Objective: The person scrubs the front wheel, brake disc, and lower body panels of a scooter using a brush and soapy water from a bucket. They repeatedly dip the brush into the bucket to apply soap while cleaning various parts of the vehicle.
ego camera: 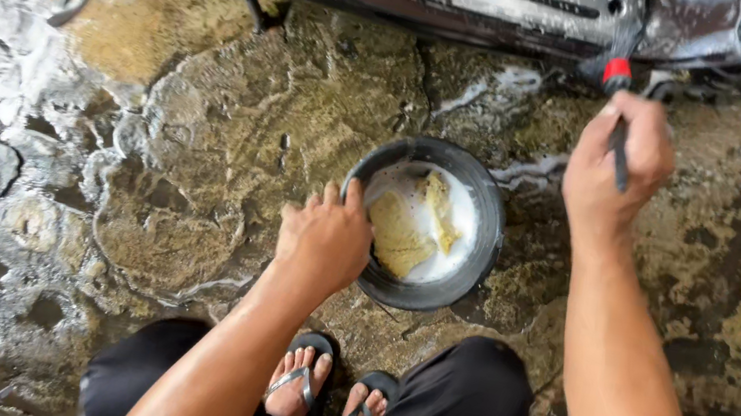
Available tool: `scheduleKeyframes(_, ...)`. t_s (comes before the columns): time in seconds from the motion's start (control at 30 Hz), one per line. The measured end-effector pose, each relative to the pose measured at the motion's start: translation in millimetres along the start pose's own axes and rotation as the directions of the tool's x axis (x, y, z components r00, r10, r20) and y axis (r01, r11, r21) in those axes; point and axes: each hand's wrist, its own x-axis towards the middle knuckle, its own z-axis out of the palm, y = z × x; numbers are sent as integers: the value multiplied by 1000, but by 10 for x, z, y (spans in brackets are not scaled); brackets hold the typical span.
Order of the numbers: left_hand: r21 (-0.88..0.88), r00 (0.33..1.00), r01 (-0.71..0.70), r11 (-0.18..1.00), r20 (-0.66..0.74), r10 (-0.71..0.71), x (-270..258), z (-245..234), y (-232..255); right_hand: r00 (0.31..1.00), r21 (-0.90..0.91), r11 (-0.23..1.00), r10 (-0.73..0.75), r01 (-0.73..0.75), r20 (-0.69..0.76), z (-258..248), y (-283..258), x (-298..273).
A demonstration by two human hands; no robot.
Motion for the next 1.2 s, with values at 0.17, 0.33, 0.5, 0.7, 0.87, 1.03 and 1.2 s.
scheduleKeyframes(0.17,2,995,84,996,60,-84,16,45,-245,998,207,978,-27,15,56,285,81,-274)
scheduleKeyframes(0.33,-101,991,110,989,89,-101,205,321,-462,989,177,981,-99,78,112,446,131,-467)
scheduleKeyframes(0.5,-309,989,39,950,145,6,480,584,-569,984,79,996,-64,51,164,290,72,-498)
scheduleKeyframes(0.7,-516,991,-116,849,-4,133,1061,917,-625,953,-13,977,-205,214,224,79,-403,-256)
scheduleKeyframes(0.87,-444,991,-125,887,-13,134,1141,1057,-613,918,136,990,-75,23,390,273,-477,-1302)
scheduleKeyframes(1.03,-473,994,-65,879,51,101,1360,1208,-749,790,147,971,60,-187,610,383,-1064,-1643)
scheduleKeyframes(1.2,-437,973,-120,892,125,192,1413,1182,-986,642,47,865,334,-500,691,610,-1747,-1359)
